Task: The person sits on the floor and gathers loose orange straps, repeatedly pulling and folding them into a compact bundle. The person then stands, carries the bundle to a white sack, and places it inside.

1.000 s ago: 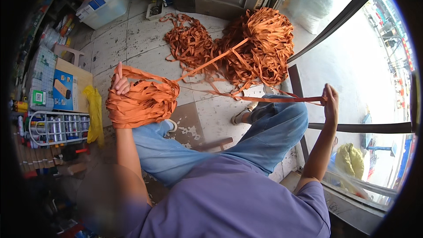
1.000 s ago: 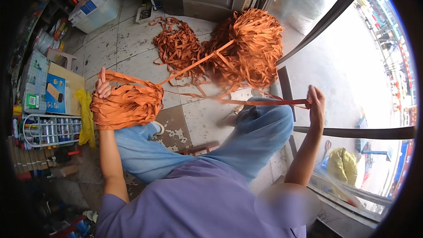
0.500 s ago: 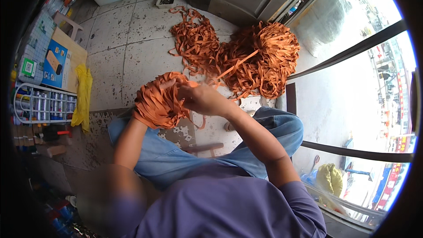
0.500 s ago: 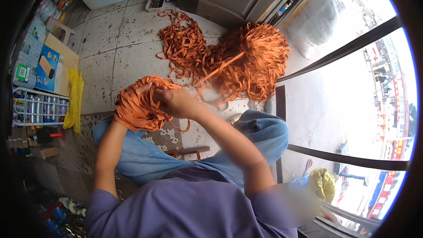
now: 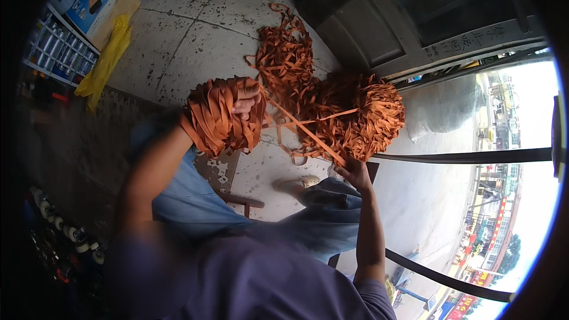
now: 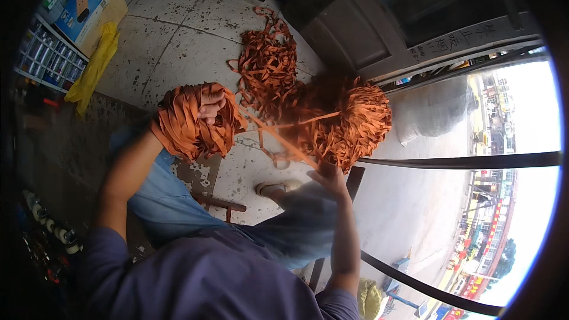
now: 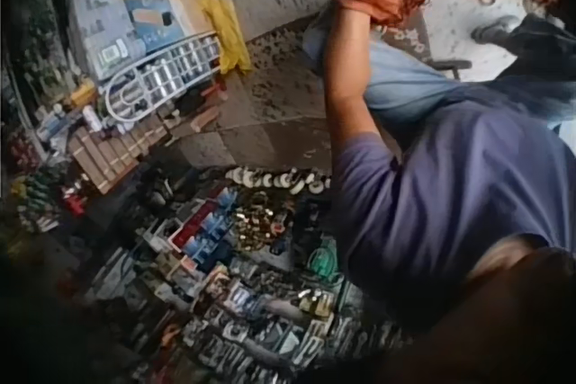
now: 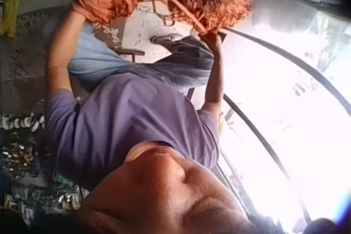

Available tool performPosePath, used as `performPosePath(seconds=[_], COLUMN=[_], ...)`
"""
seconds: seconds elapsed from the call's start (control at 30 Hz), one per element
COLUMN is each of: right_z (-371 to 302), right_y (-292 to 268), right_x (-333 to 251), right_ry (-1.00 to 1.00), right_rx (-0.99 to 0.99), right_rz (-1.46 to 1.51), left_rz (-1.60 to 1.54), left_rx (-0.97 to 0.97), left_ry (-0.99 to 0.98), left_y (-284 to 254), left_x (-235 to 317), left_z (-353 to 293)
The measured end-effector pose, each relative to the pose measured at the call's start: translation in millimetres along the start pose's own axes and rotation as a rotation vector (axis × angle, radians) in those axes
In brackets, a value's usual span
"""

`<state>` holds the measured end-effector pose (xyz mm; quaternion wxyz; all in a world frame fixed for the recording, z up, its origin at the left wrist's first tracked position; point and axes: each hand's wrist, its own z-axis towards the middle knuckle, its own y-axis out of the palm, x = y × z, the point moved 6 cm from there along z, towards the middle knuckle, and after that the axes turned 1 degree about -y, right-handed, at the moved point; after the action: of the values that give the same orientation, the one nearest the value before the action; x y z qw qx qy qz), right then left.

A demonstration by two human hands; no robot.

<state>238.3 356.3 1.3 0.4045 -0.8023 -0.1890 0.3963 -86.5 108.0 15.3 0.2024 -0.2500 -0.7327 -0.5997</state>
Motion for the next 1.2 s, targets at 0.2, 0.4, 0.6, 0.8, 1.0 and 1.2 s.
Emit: performPosePath(seconds=[0.2,0.4,0.6,0.8,1.0,1.2], right_z=[-205.0,-202.4,-16.4,49.9,117.5,35.3], right_y=[-68.4,-50.2,17.9,19.3,2.8,9.8], right_x=[236.9,245.9,-39.9,-292.3,-277.9,8.4], right_ry=[0.674,1.077,-0.081,-0.794,-0.734,0.074], right_rx=[0.069,-0.067,-0.286,-0.043,0.13,-0.022], right_rz=[-0.66,-0.434,-0.565,0.052,0.164,-0.275], left_rz=[-0.333,-0.321,-0.1,0.056,0.266,-0.166], left_rx=[0.029,0.219,0.004,0.045,0.042,0.003], left_ry=[0.479,0.735,0.657,0.407,0.115,0.348], left_y=[-47.1,-34.1,-9.6,10.8,28.8,-11.8], left_x=[75.5,88.9,77.9,39.3,5.9,47.0], left_z=[-28.5,-31.2,-23.8,-6.3,2.8,-3.3])
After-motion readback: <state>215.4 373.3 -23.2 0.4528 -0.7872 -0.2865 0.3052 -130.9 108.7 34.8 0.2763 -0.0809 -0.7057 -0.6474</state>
